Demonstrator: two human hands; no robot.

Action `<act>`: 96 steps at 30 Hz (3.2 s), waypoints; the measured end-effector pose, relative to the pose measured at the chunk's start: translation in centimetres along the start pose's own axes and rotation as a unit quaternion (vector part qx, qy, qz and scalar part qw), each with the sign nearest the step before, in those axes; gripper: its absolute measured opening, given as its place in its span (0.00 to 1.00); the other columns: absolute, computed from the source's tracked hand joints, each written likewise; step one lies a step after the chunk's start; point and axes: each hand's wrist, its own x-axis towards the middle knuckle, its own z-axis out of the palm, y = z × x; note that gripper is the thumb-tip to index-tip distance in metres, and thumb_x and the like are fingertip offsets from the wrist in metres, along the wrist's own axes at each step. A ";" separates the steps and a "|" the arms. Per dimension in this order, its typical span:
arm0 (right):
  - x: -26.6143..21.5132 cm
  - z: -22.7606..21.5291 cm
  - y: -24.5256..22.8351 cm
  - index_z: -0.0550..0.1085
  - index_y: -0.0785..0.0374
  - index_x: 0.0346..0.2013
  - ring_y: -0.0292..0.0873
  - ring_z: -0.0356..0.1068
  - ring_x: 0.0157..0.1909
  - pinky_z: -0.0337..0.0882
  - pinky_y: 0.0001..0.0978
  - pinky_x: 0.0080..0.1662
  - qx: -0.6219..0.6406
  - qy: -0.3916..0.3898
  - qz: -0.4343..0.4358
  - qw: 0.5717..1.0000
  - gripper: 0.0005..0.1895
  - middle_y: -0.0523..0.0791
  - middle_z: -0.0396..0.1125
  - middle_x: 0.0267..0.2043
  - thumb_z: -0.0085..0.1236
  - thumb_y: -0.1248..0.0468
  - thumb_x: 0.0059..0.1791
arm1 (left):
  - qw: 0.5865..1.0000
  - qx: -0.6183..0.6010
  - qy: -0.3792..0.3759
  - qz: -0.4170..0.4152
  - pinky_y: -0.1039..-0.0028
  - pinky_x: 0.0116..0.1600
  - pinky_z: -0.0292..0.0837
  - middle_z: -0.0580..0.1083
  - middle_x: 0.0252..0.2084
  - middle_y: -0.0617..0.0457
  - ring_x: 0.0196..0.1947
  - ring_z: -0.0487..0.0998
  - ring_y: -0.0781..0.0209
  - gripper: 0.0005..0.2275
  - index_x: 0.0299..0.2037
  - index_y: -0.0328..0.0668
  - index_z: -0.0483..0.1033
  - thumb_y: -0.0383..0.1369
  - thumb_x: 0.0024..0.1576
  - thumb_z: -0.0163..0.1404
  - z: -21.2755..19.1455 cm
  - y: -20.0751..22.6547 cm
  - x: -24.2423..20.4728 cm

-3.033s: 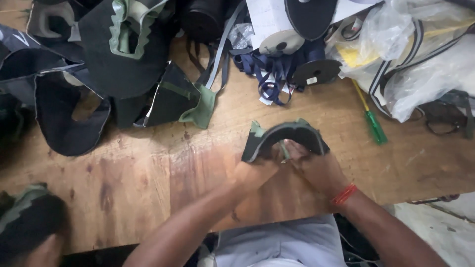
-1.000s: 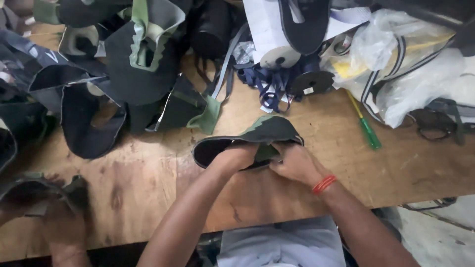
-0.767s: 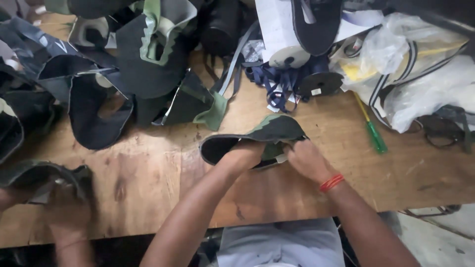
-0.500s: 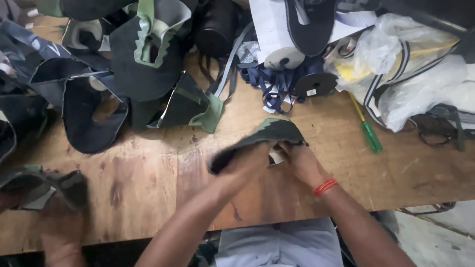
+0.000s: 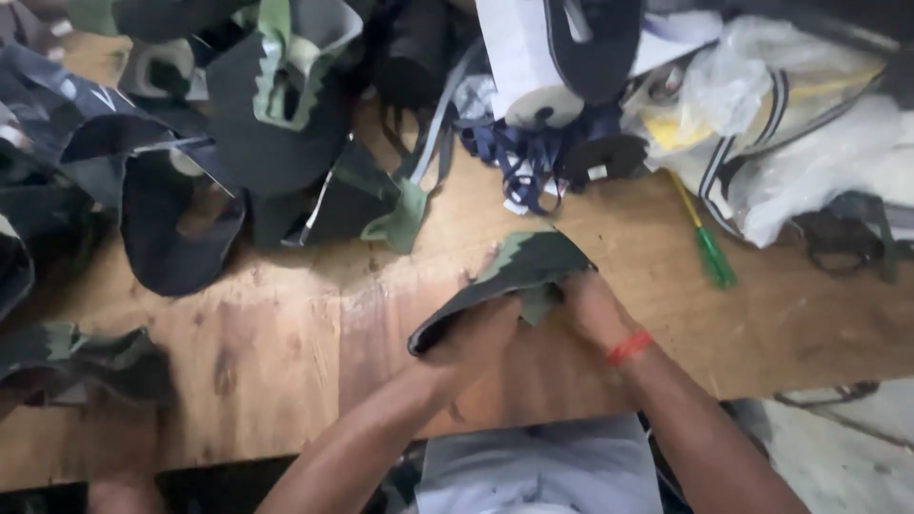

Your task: Inspect and organize various shoe upper components on a workbench.

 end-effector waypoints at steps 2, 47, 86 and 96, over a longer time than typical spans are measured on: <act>0.1 -0.8 -1.4 0.78 0.62 0.40 0.63 0.73 0.50 0.74 0.50 0.52 -0.004 -0.021 0.023 1.000 0.11 0.57 0.74 0.43 0.56 0.65 0.44 | 1.000 -0.006 0.012 0.016 0.44 0.70 0.47 0.54 0.73 0.28 0.73 0.47 0.35 0.26 0.71 0.33 0.59 0.27 0.59 0.42 0.3 0.1 -0.8; -0.6 -5.5 -7.7 0.79 0.65 0.36 0.63 0.72 0.39 0.71 0.53 0.41 -0.014 0.076 -0.028 0.997 0.10 0.58 0.72 0.34 0.55 0.68 0.42 | 0.958 0.160 0.225 0.082 0.48 0.58 0.71 0.74 0.47 0.44 0.48 0.73 0.42 0.15 0.50 0.39 0.77 0.29 0.52 0.49 2.3 -0.9 1.0; -0.8 -11.8 -10.3 0.73 0.62 0.56 0.55 0.58 0.68 0.51 0.50 0.69 -0.151 -0.149 -0.077 0.974 0.32 0.51 0.67 0.61 0.46 0.41 0.50 | 0.912 0.343 0.213 0.068 0.59 0.63 0.72 0.73 0.58 0.35 0.57 0.74 0.41 0.21 0.59 0.28 0.72 0.32 0.57 0.45 0.2 2.5 -1.0; -1.9 -12.4 -10.0 0.67 0.66 0.63 0.55 0.55 0.69 0.45 0.52 0.68 -0.122 -0.100 -0.177 0.972 0.39 0.55 0.64 0.64 0.43 0.38 0.50 | 0.982 0.105 0.139 0.070 0.55 0.52 0.70 0.73 0.52 0.32 0.49 0.73 0.37 0.16 0.54 0.31 0.75 0.29 0.58 0.46 1.3 1.3 -0.6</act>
